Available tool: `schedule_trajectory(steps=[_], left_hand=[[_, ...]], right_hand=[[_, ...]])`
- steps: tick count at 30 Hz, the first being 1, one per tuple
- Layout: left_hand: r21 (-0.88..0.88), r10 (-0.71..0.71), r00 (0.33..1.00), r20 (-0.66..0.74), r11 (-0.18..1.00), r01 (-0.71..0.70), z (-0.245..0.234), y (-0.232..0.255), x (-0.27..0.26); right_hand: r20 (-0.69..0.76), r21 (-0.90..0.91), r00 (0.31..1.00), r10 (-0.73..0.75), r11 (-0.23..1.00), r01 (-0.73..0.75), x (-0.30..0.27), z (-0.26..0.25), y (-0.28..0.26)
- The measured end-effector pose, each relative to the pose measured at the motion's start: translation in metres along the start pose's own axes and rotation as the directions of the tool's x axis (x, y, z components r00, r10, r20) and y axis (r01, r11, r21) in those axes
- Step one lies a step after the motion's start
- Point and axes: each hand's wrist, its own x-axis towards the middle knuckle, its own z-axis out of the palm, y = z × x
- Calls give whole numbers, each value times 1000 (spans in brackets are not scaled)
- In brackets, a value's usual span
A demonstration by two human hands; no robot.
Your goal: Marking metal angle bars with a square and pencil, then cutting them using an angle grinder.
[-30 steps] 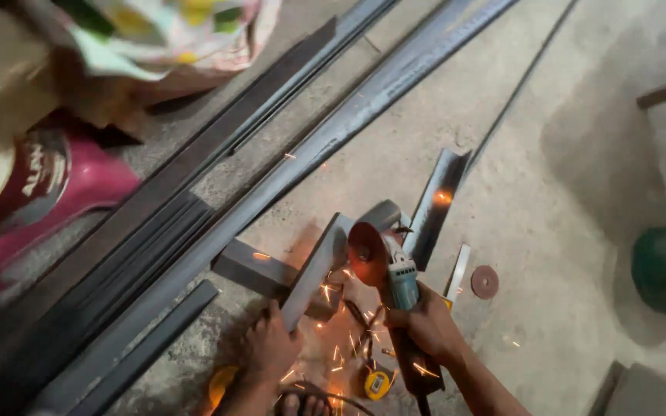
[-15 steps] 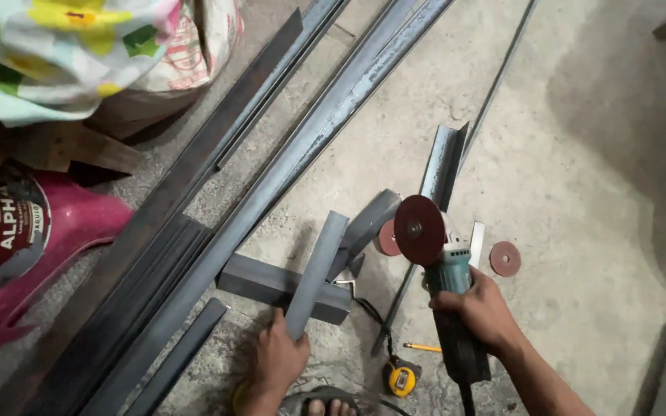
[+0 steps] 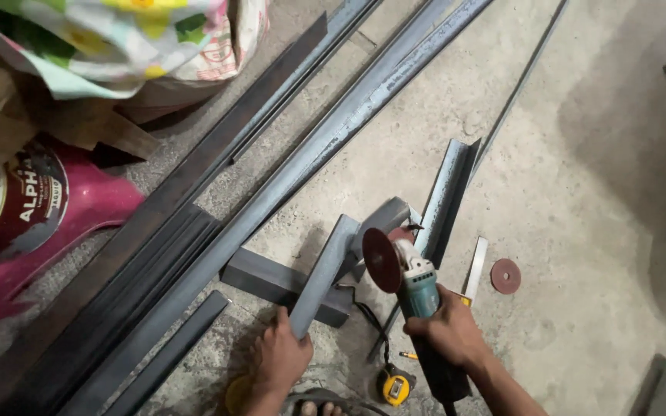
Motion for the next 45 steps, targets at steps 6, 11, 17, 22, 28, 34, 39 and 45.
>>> schedule_trajectory(steps=[6,11,17,22,28,34,39,45], left_hand=[[67,14,1000,0,998,-14,-2,2,-1],[38,-4,998,60,999,2,-15,8,-8],[45,35,999,0,998,-35,-3,0,-6],[1,-20,991,134,1000,20,-14,4,-10],[73,73,997,3,995,-73,13,-8,3],[124,192,969,-155,977,-173,27,-16,12],[126,148,988,-48,982,-141,14,-9,7],[148,127,992,-25,981,-122,12,-8,5]], right_hand=[[-4,21,1000,9,1000,-9,-6,11,-6],[6,-71,999,-34,997,34,-1,12,-6],[-40,-50,997,-62,997,60,5,17,-1],[-53,-194,989,-141,973,128,18,16,6],[-72,-134,995,-70,989,59,15,16,-3],[15,125,989,-150,981,147,32,17,12],[-74,-200,993,-89,977,73,14,16,-8],[12,84,984,-180,980,178,29,18,8]])
